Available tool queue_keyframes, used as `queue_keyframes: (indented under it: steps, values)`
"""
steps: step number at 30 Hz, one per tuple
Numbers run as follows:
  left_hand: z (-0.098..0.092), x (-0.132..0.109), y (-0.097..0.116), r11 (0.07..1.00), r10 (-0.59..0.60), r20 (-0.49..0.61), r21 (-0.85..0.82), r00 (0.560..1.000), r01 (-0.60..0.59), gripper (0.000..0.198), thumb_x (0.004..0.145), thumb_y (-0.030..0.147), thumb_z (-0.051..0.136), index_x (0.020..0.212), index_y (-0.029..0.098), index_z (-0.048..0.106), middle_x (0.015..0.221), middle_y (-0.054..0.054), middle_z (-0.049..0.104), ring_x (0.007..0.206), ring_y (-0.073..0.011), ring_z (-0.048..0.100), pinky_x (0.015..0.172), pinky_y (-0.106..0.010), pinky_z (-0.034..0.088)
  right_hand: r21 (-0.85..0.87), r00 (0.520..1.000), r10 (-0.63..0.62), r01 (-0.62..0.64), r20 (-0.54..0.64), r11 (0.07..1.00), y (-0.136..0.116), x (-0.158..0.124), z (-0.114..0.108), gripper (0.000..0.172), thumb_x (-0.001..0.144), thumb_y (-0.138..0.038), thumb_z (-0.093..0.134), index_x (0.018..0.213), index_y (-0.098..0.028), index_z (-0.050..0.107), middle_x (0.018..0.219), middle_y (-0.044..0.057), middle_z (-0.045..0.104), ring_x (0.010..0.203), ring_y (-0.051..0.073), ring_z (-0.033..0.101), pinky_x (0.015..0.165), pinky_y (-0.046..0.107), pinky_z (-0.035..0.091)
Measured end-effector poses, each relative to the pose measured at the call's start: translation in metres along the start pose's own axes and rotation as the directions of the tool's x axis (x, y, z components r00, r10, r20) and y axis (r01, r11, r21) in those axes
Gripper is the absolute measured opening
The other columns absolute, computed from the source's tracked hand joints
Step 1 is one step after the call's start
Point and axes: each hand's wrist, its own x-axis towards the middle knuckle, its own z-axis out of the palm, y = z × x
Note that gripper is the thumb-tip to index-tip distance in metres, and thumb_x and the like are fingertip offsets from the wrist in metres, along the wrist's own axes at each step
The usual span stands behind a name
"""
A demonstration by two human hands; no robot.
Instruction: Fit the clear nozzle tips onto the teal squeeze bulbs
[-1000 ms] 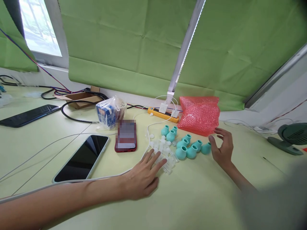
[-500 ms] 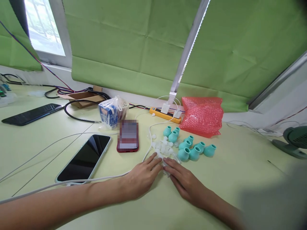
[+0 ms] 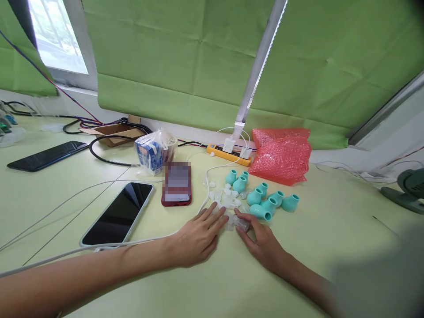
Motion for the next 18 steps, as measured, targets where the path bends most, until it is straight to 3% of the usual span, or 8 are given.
queue_keyframes:
  steps: [3, 8, 12, 15, 18]
  values:
    - [-0.004, -0.001, 0.002, 1.000, -0.001, 0.013, 0.000, 1.000, 0.001, 0.051, 0.081, 0.018, 0.033, 0.130, 0.014, 0.020, 0.136, -0.012, 0.019, 0.125, -0.0298, 0.007, 0.098, -0.048, 0.025, 0.004, 0.994, -0.050, 0.050, -0.100, 0.999, -0.001, -0.001, -0.002, 0.024, 0.080, -0.021, 0.047, 0.104, -0.019, 0.045, 0.101, 0.008, 0.061, 0.080, 0.019, 0.061, 0.070, 0.033, 0.051]
    - [-0.006, -0.001, 0.003, 0.995, 0.096, 0.009, 0.035, 0.995, -0.096, 0.048, 0.078, 0.017, 0.038, 0.125, 0.016, 0.030, 0.134, -0.012, 0.025, 0.125, -0.0320, 0.009, 0.096, -0.051, 0.025, 0.010, 0.953, -0.259, 0.264, -0.157, 0.965, 0.000, 0.001, -0.006, 0.015, 0.076, -0.010, 0.051, 0.087, -0.021, 0.053, 0.097, 0.007, 0.062, 0.084, 0.017, 0.059, 0.075, 0.032, 0.048]
    - [0.002, 0.000, -0.001, 0.974, 0.196, -0.041, 0.124, 0.980, -0.190, 0.031, 0.081, 0.014, 0.036, 0.110, 0.008, 0.045, 0.127, -0.015, 0.037, 0.121, -0.0282, 0.024, 0.098, -0.045, 0.026, 0.045, 0.952, -0.269, 0.278, -0.147, 0.959, -0.001, 0.002, -0.005, 0.017, 0.072, -0.009, 0.053, 0.085, -0.019, 0.055, 0.107, 0.010, 0.057, 0.092, 0.019, 0.056, 0.078, 0.032, 0.047]
    - [0.008, -0.001, -0.004, 0.958, 0.239, -0.117, 0.187, 0.964, -0.215, 0.028, 0.083, 0.011, 0.033, 0.108, 0.005, 0.045, 0.122, -0.017, 0.042, 0.118, -0.0262, 0.032, 0.096, -0.039, 0.033, 0.051, 0.947, -0.287, 0.297, -0.146, 0.954, 0.000, 0.002, -0.004, 0.025, 0.072, -0.006, 0.050, 0.094, -0.017, 0.054, 0.105, 0.010, 0.059, 0.094, 0.018, 0.056, 0.078, 0.030, 0.048]
    - [0.005, -0.005, -0.001, 0.953, 0.268, -0.201, 0.200, 0.942, -0.229, 0.028, 0.083, 0.010, 0.035, 0.111, 0.007, 0.042, 0.119, -0.019, 0.044, 0.114, -0.0276, 0.036, 0.089, -0.038, 0.041, 0.077, 0.945, -0.239, 0.262, -0.223, 0.962, -0.001, 0.000, -0.005, 0.024, 0.070, -0.008, 0.054, 0.092, -0.018, 0.055, 0.093, 0.007, 0.064, 0.084, 0.017, 0.060, 0.073, 0.028, 0.050]
